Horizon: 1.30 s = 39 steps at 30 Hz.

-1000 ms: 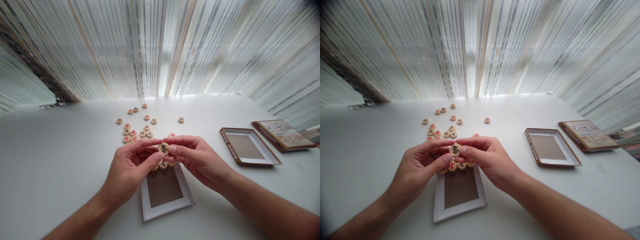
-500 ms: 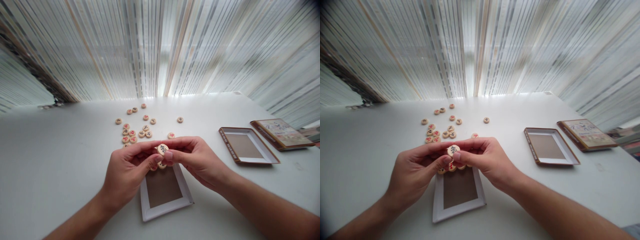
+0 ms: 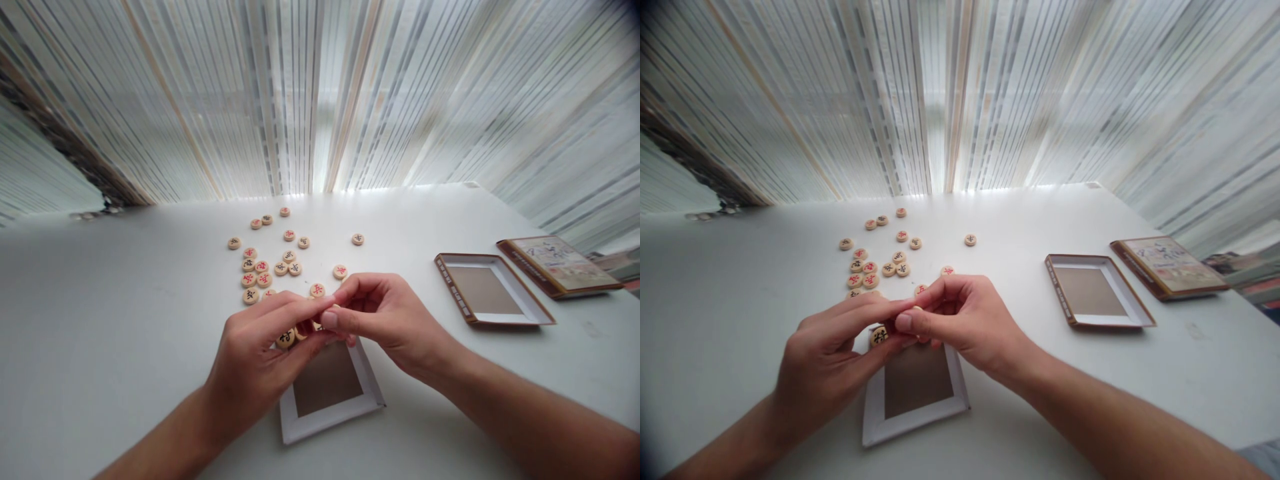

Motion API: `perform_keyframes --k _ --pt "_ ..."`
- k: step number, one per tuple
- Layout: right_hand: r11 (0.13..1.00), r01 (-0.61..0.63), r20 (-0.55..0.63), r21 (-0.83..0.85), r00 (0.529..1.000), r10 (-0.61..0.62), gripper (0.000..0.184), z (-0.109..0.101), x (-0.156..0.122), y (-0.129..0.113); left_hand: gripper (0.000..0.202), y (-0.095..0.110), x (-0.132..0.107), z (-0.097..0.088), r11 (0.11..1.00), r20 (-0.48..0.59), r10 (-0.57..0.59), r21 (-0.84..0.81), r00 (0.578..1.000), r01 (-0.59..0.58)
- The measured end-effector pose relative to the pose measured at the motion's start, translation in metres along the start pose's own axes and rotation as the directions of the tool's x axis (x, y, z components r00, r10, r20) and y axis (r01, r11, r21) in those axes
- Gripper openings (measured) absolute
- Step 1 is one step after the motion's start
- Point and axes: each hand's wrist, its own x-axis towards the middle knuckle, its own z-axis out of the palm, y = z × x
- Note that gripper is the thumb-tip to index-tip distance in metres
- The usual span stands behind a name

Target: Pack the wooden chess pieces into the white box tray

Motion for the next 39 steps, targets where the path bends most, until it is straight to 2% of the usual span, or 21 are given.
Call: perform_keyframes --k 3,12,16,22,27,30,34,39 --pt "1.0 0.016 0.026 0.009 1.0 -0.016 0.028 -0.0008 0.0002 0.0005 0.036 -0.0009 -0.0007 0.0004 1.0 0.004 -0.014 -0.017 1.0 0.014" --pt "0.998 0.027 0.095 0.062 0.995 -0.033 0.019 -0.0049 -0.0001 0.0001 0.038 -0.0039 -0.0033 0.0002 0.972 -0.028 -0.194 -0.14 0.981 0.188" --pt "0.997 0.02 0.112 0.079 0.993 -0.029 0.022 -0.0044 -0.0002 0.0007 0.034 -0.0033 -0.0039 -0.0004 0.961 -0.056 -0.242 -0.153 0.969 0.231" --pt "0.994 -0.029 0.105 0.106 0.994 0.018 0.032 -0.0013 -0.0009 0.0014 0.036 -0.0035 -0.0049 -0.0015 0.982 -0.074 -0.161 -0.108 0.984 0.152" --pt "0.99 -0.088 0.068 0.113 0.994 0.081 0.042 0.001 0.0 0.0001 0.042 -0.0041 -0.0052 -0.0021 0.999 -0.042 -0.039 -0.019 0.998 0.039" --pt "0.99 -0.097 0.065 0.107 0.994 0.09 0.042 0.002 0.0 -0.0015 0.041 -0.0039 -0.0045 -0.0019 1.0 -0.017 0.007 -0.001 1.0 -0.007" --pt "0.994 -0.081 0.069 0.067 0.995 0.076 0.036 0.0027 -0.0017 -0.0039 0.04 -0.0031 -0.0033 -0.0011 1.0 -0.003 0.021 -0.016 1.0 -0.021" --pt "0.997 -0.055 0.101 0.05 0.994 0.049 0.033 0.0023 -0.0029 -0.0061 0.042 -0.0028 -0.0031 -0.0003 0.998 0.026 -0.041 -0.054 0.999 0.042"
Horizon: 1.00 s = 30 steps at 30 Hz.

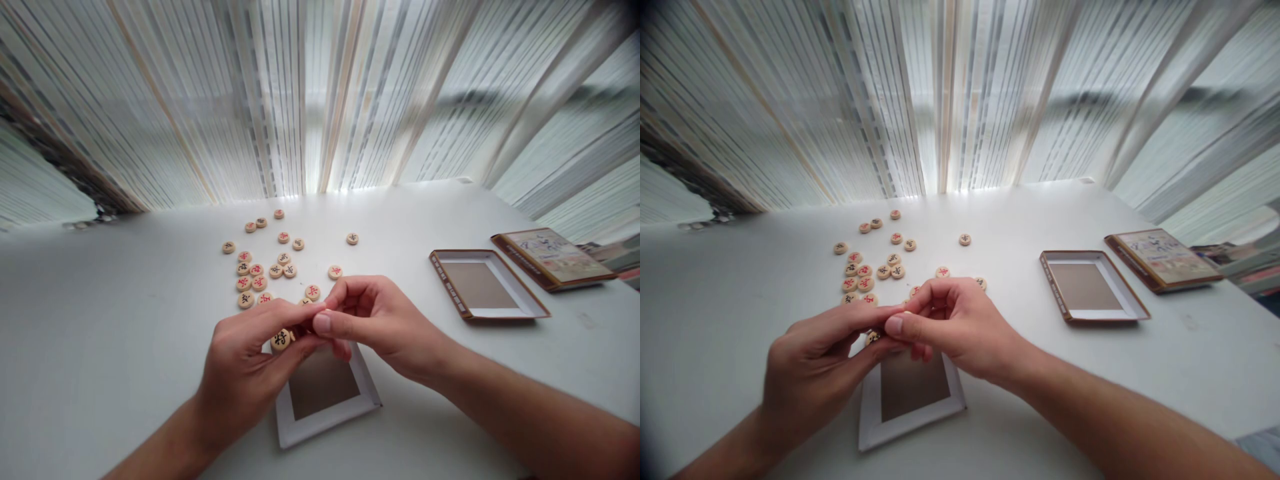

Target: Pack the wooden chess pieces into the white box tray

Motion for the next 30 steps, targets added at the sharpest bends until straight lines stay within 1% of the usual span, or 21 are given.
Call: perform_keyframes --k 2,5,9,12,16,20,25,30 --pt "1.0 -0.002 0.013 0.016 1.0 0.002 0.034 0.0 0.0 0.0 0.041 0.0 0.0 0.0 1.0 -0.013 -0.006 -0.001 1.0 0.006" --pt "0.998 -0.037 0.018 0.047 0.999 0.036 0.039 -0.001 0.0 0.0 0.04 0.002 0.0 -0.001 1.0 -0.038 0.014 0.023 0.999 -0.014" --pt "0.997 -0.06 0.013 0.039 0.998 0.059 0.043 -0.001 0.0 -0.001 0.038 0.005 0.0 -0.003 0.999 -0.029 0.026 0.036 0.999 -0.025" --pt "0.999 -0.033 0.001 0.002 0.999 0.033 0.041 -0.001 0.0 -0.001 0.038 0.006 0.001 -0.002 1.0 -0.029 -0.007 0.016 1.0 0.007" --pt "1.0 -0.004 0.015 -0.02 1.0 0.004 0.039 -0.001 0.0 -0.001 0.04 0.007 0.002 -0.001 0.999 -0.018 -0.034 -0.024 0.999 0.033" --pt "1.0 0.018 0.055 -0.007 0.998 -0.017 0.036 -0.003 -0.001 -0.001 0.042 0.007 0.001 -0.002 0.999 -0.01 -0.039 -0.027 0.999 0.039" --pt "0.999 0.04 0.128 -0.019 0.991 -0.038 0.027 -0.007 0.0 -0.001 0.043 0.003 -0.004 -0.003 0.999 -0.022 -0.044 -0.033 0.999 0.044" --pt "0.999 0.032 0.156 -0.009 0.987 -0.031 0.022 -0.012 0.0 0.001 0.042 0.003 -0.005 -0.003 0.997 -0.026 -0.05 -0.056 0.998 0.048"
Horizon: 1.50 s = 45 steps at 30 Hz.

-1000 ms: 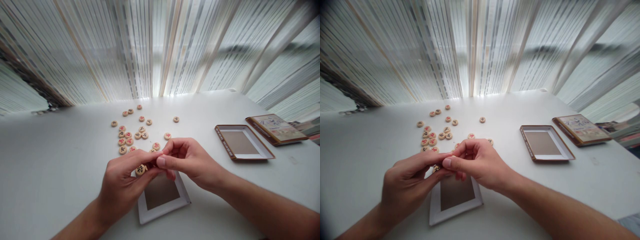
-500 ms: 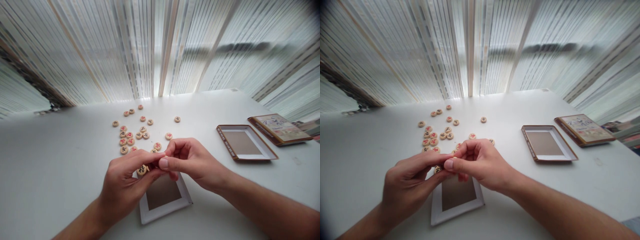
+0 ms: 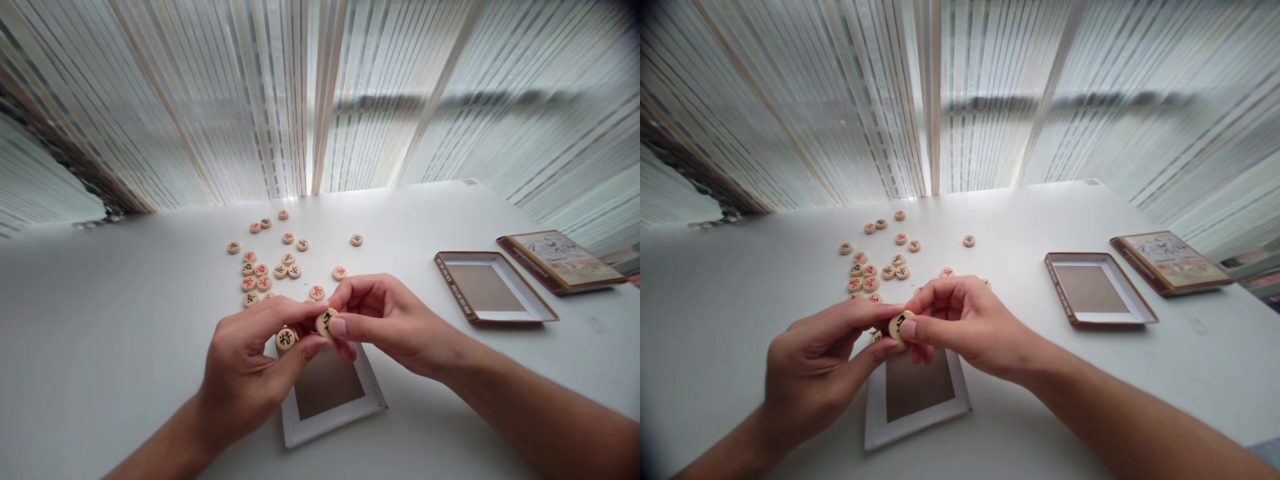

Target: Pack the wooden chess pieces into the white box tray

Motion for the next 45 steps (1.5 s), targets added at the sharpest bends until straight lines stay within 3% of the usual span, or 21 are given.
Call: perform_keyframes --k 7,18,25,29,37,45 --pt "0.999 -0.01 0.023 0.043 1.0 0.009 0.018 -0.0005 0.0001 -0.0013 0.041 0.0008 0.0025 -0.0008 0.999 -0.022 -0.011 -0.037 1.0 0.01" --pt "0.995 -0.047 -0.043 0.092 0.998 0.051 0.033 0.0048 0.0026 -0.0032 0.047 -0.0021 0.0009 -0.0012 0.998 -0.02 -0.027 -0.059 0.999 0.026" --pt "0.997 0.076 -0.071 -0.028 0.994 -0.078 0.022 0.0028 0.0023 -0.0006 0.044 -0.0007 0.0023 0.0011 0.983 -0.017 -0.095 -0.162 0.995 0.091" --pt "0.987 0.136 -0.101 -0.082 0.984 -0.144 0.023 0.0036 0.0029 0.0011 0.035 0.0024 0.0052 0.0016 0.974 -0.083 -0.141 -0.192 0.986 0.123" --pt "0.905 0.314 -0.092 -0.287 0.932 -0.352 0.02 0.0005 0.003 0.0057 0.03 -0.0012 0.0079 0.0007 0.997 -0.175 -0.048 -0.071 0.983 0.036" --pt "0.978 0.166 -0.151 -0.128 0.971 -0.185 0.028 0.0001 0.0033 0.0046 0.026 -0.0001 0.0074 0.0032 0.987 -0.186 -0.131 -0.115 0.974 0.111"
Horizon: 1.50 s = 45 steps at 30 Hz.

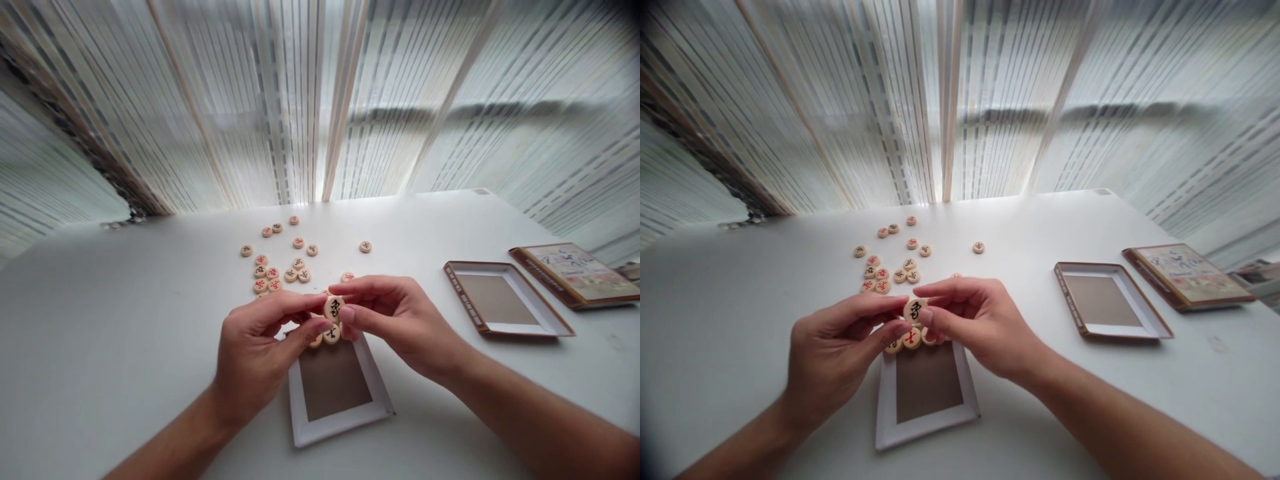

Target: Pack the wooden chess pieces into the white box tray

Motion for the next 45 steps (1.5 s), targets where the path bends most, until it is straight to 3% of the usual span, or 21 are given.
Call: perform_keyframes --k 7,13,25,45 --pt "0.994 -0.076 0.059 0.079 0.996 0.072 0.025 -0.0028 0.0 0.0041 0.021 0.0021 0.0025 0.0019 0.982 0.0 -0.16 -0.101 0.987 0.159" --pt "0.99 -0.11 0.056 0.094 0.993 0.105 0.025 -0.0013 0.0002 0.0019 0.027 0.0035 0.0032 0.002 0.943 0.087 -0.235 -0.223 0.968 0.249" --pt "0.986 -0.066 0.042 0.152 0.997 0.061 0.017 -0.0001 0.001 0.0013 0.017 0.0056 0.0069 0.0027 0.949 0.097 -0.254 -0.167 0.962 0.267" --pt "0.998 -0.044 0.002 0.037 0.999 0.044 0.026 0.0049 0.0021 -0.0051 0.016 0.0019 0.0026 0.0007 0.961 0.093 -0.226 -0.141 0.97 0.237"
